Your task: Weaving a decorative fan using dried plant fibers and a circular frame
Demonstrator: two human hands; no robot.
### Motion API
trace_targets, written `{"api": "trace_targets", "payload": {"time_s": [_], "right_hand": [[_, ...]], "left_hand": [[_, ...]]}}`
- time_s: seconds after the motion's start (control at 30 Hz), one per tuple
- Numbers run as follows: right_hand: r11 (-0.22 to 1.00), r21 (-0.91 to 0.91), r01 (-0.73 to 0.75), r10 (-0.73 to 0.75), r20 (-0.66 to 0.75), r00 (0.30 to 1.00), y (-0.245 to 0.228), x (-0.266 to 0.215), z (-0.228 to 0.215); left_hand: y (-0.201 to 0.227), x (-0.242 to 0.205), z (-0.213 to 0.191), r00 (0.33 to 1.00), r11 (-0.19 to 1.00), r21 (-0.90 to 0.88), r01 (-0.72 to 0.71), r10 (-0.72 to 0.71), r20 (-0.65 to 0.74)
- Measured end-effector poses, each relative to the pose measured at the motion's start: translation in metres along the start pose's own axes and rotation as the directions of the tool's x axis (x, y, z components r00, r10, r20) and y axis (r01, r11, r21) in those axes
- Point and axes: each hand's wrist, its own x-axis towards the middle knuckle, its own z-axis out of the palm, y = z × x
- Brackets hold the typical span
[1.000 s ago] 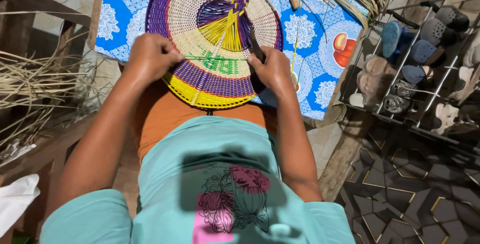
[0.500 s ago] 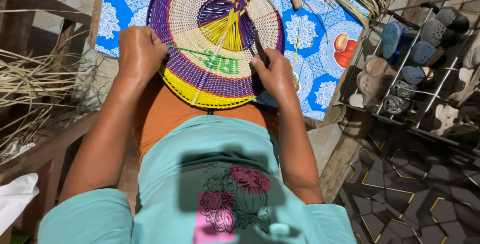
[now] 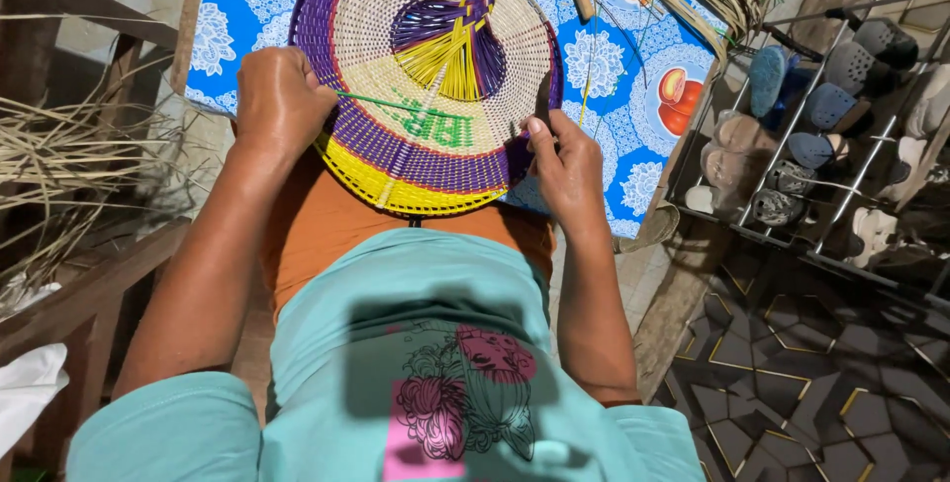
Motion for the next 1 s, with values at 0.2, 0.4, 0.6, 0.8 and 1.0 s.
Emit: {"api": "trace_targets", "payload": {"time_s": [0.2, 0.4, 0.6, 0.8, 1.0], "right_hand": [[1.0, 0.002, -0.013, 0.013, 0.018, 1.0, -0.005, -0.003, 0.0], [0.983, -0.176, -0.049, 0.059, 0.054, 0.997, -0.007, -0.002, 0.0], [0.947, -0.319, -0.034, 0.078, 0.126, 0.989, -0.03, -0.003, 0.002], [0.792, -0.607, 0.061, 0.172, 0.317, 0.933, -0.048, -0.001, 0.005], [0.647, -0.756, 0.099, 0.274, 0.351, 0.895, -0.028, 0.012, 0.023]], "left_hand": [[0.005, 0.002, 0.0, 1.0, 0.999, 0.036, 0.016, -0.016, -0.003], [0.008, 0.0, -0.001, 1.0, 1.0, 0.017, -0.001, 0.002, -0.012], [0.01, 0.0, -0.002, 1.0, 1.0, 0.026, -0.004, 0.004, -0.015], [0.007, 0.001, -0.001, 1.0, 0.999, 0.042, -0.01, 0.011, -0.013], [0.002, 0.002, 0.002, 1.0, 0.99, 0.144, -0.007, 0.005, 0.015]]}}
